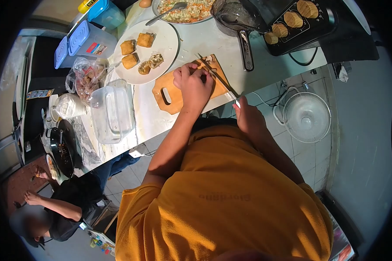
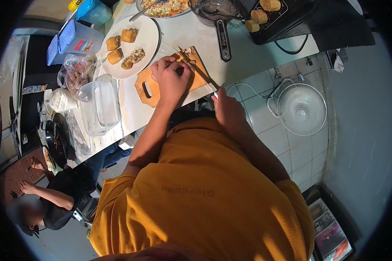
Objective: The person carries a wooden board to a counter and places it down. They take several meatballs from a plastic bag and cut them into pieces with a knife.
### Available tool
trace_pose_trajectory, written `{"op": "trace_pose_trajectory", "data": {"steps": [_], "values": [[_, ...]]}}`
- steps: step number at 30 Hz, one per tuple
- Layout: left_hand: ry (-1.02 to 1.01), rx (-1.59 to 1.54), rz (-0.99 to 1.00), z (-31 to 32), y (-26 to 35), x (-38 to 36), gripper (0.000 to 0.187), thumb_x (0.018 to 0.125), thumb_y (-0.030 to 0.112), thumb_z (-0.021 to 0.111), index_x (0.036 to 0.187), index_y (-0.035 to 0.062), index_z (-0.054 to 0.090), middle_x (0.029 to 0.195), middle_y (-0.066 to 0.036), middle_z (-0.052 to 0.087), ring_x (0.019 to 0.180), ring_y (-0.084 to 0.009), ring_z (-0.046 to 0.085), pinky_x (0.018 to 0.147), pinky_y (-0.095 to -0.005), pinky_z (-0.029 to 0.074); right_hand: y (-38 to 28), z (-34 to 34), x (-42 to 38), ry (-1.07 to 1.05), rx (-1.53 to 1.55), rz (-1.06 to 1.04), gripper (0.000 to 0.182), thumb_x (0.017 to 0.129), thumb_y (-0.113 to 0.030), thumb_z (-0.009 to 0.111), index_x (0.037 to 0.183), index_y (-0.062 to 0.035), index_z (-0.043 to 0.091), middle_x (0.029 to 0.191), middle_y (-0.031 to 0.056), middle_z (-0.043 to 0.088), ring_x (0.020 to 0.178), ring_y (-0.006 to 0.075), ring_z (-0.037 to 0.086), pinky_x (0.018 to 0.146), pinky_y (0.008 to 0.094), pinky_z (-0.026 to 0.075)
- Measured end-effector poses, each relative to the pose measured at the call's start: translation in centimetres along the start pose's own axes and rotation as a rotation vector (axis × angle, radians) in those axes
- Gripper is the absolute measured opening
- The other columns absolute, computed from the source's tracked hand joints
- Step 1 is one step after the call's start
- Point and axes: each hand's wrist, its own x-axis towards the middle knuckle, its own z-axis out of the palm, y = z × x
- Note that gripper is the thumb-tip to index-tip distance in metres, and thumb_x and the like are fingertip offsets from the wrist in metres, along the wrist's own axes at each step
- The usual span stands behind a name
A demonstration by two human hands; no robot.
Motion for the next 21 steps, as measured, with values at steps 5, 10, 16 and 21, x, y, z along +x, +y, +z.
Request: {"op": "trace_pose_trajectory", "data": {"steps": [5,10,16,21], "values": [[-0.005,0.018,0.009,-0.2,0.0,0.0,0.01,0.073,0.018,0.076,0.08,0.0104,0.074,0.108,-0.007,0.059,0.11,-0.0306,0.044,0.093,-0.0441,0.032,0.7,-0.5,0.2,-0.071,0.133,-0.026,0.032,0.101,-0.034,0.048,0.103,-0.0024,0.043,0.077,0.0288,0.064,0.076,0.0501,0.063,0.064,0.0579,0.05],[0.045,-0.072,-0.024,-1.7,-0.9,0.3,0.012,0.078,0.022,0.074,0.082,0.01,0.073,0.104,-0.009,0.063,0.104,-0.031,0.05,0.092,-0.043,0.037,1.6,-0.4,-0.1,-0.095,0.232,-0.105,0.033,0.101,-0.034,0.05,0.103,-0.0011,0.044,0.074,0.029,0.063,0.073,0.0498,0.062,0.061,0.0567,0.049],[-0.041,0.061,-0.104,-3.8,-2.6,0.9,0.015,0.081,0.025,0.071,0.088,0.012,0.072,0.103,-0.01,0.065,0.108,-0.0324,0.051,0.095,-0.0429,0.038,0.3,-0.2,-1.3,0.03,-0.006,-0.11,0.031,0.1,-0.033,0.051,0.102,-0.0031,0.044,0.067,0.0245,0.063,0.066,0.0468,0.063,0.057,0.055,0.049],[-0.187,-0.047,0.004,-3.8,-3.3,1.2,0.023,0.078,0.023,0.07,0.099,0.0135,0.074,0.113,-0.008,0.058,0.111,-0.0313,0.044,0.096,-0.0444,0.032,-0.1,-0.7,-1.4,0.119,0.028,-0.096,0.03,0.1,-0.034,0.05,0.101,-0.0046,0.044,0.065,0.0226,0.062,0.065,0.0458,0.063,0.056,0.0546,0.049]]}}
